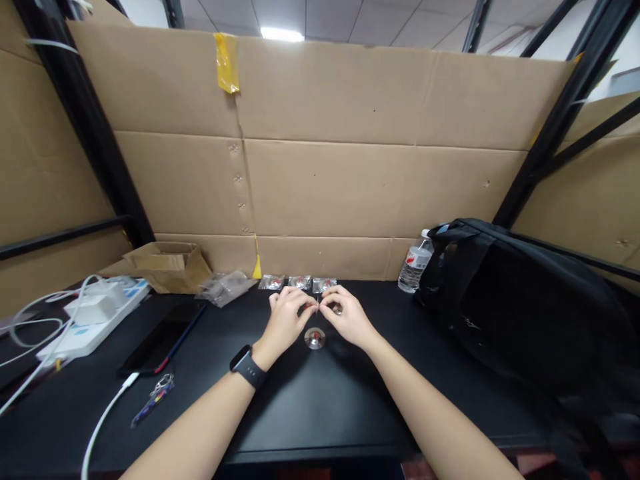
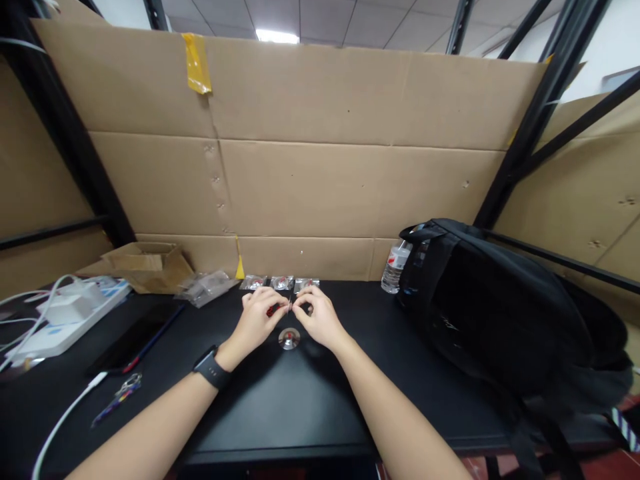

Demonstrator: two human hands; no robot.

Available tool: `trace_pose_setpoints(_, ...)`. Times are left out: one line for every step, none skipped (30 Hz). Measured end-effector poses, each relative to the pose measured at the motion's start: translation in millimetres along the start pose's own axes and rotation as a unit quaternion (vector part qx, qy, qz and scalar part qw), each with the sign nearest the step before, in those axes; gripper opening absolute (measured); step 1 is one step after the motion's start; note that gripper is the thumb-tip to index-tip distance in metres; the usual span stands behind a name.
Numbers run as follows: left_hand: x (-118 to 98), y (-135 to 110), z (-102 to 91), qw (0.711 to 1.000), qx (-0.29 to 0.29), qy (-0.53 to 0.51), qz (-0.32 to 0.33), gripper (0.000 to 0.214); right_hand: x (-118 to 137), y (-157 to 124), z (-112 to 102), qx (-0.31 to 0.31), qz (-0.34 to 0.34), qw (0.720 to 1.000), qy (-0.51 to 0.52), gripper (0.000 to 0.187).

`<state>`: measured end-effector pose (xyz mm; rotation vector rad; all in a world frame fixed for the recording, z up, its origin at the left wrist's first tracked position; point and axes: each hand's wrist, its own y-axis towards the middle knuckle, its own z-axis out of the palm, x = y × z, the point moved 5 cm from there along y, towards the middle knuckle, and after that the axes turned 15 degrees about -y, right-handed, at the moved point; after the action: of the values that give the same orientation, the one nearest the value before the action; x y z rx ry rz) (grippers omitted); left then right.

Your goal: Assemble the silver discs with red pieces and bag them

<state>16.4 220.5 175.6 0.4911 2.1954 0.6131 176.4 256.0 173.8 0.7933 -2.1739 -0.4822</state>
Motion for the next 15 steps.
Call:
trace_pose_setpoints(-0.9, -0.1, 0.1, 1.0, 0.002, -0.003, 0.004, 0.015, 1.4, -0.1, 0.3, 0.001, -0.009, 1.0, -0.004, 0.013)
trace_pose_setpoints(-1.8, -0.1, 0.3, 1.0, 0.006, -0.007, 0.009, 0.015, 2.2, 0.0, 0.6, 0.003, -0.015, 1.0, -0.006, 0.013)
trace_pose_setpoints(-2.5, 0.0, 0.4, 1.0, 0.008, -0.012, 0.013, 0.015, 2.3, 0.2, 1.1, 0.006, -0.018, 1.0, -0.008, 0.012)
trace_pose_setpoints(-2.8, 0.1, 0.3, 1.0, 0.009, -0.018, 0.015, 0.015, 1.9, 0.5, 1.7, 0.01, -0.02, 1.0, -0.011, 0.011)
trace_pose_setpoints(-2.7, 0.4, -0.3, 1.0, 0.005, -0.027, 0.015, 0.017, 1.0, 0.9, 2.1, 0.014, -0.02, 1.0, -0.018, 0.01)
trace_pose_setpoints(-2.1, 0.8, -1.1, 0.999, -0.001, -0.041, 0.011, 0.019, -0.4, 1.2, 2.6, 0.017, -0.021, 0.999, -0.029, 0.009)
trace_pose_setpoints(-1.1, 1.2, -2.1, 0.998, -0.007, -0.06, 0.007, 0.022, -1.9, 1.5, 3.0, 0.021, -0.023, 0.999, -0.044, 0.008)
trace_pose_setpoints(0.1, 1.6, -2.8, 0.996, -0.01, -0.083, 0.005, 0.025, -3.5, 1.7, 3.7, 0.025, -0.027, 0.998, -0.06, 0.007)
trace_pose_setpoints(1.2, 2.0, -2.9, 0.994, -0.005, -0.108, 0.004, 0.027, -5.0, 1.7, 4.5, 0.03, -0.032, 0.996, -0.074, 0.006)
trace_pose_setpoints(2.2, 2.3, -2.2, 0.991, 0.01, -0.131, 0.007, 0.03, -6.5, 1.5, 5.5, 0.036, -0.036, 0.995, -0.085, 0.006)
trace_pose_setpoints(3.3, 2.5, -1.0, 0.988, 0.03, -0.149, 0.01, 0.033, -7.9, 1.3, 6.6, 0.042, -0.041, 0.994, -0.09, 0.006)
trace_pose_setpoints(4.7, 2.5, 0.2, 0.986, 0.051, -0.161, 0.012, 0.034, -9.2, 1.0, 7.7, 0.047, -0.043, 0.994, -0.092, 0.005)
trace_pose_setpoints(6.6, 2.6, 1.0, 0.983, 0.07, -0.168, 0.012, 0.034, -10.5, 0.8, 8.7, 0.051, -0.044, 0.994, -0.092, 0.005)
trace_pose_setpoints(8.9, 2.7, 1.5, 0.981, 0.086, -0.173, 0.011, 0.032, -11.7, 0.7, 9.5, 0.055, -0.044, 0.993, -0.091, 0.005)
trace_pose_setpoints(11.4, 2.9, 1.7, 0.98, 0.097, -0.174, 0.01, 0.031, -12.8, 0.6, 10.2, 0.059, -0.043, 0.993, -0.09, 0.005)
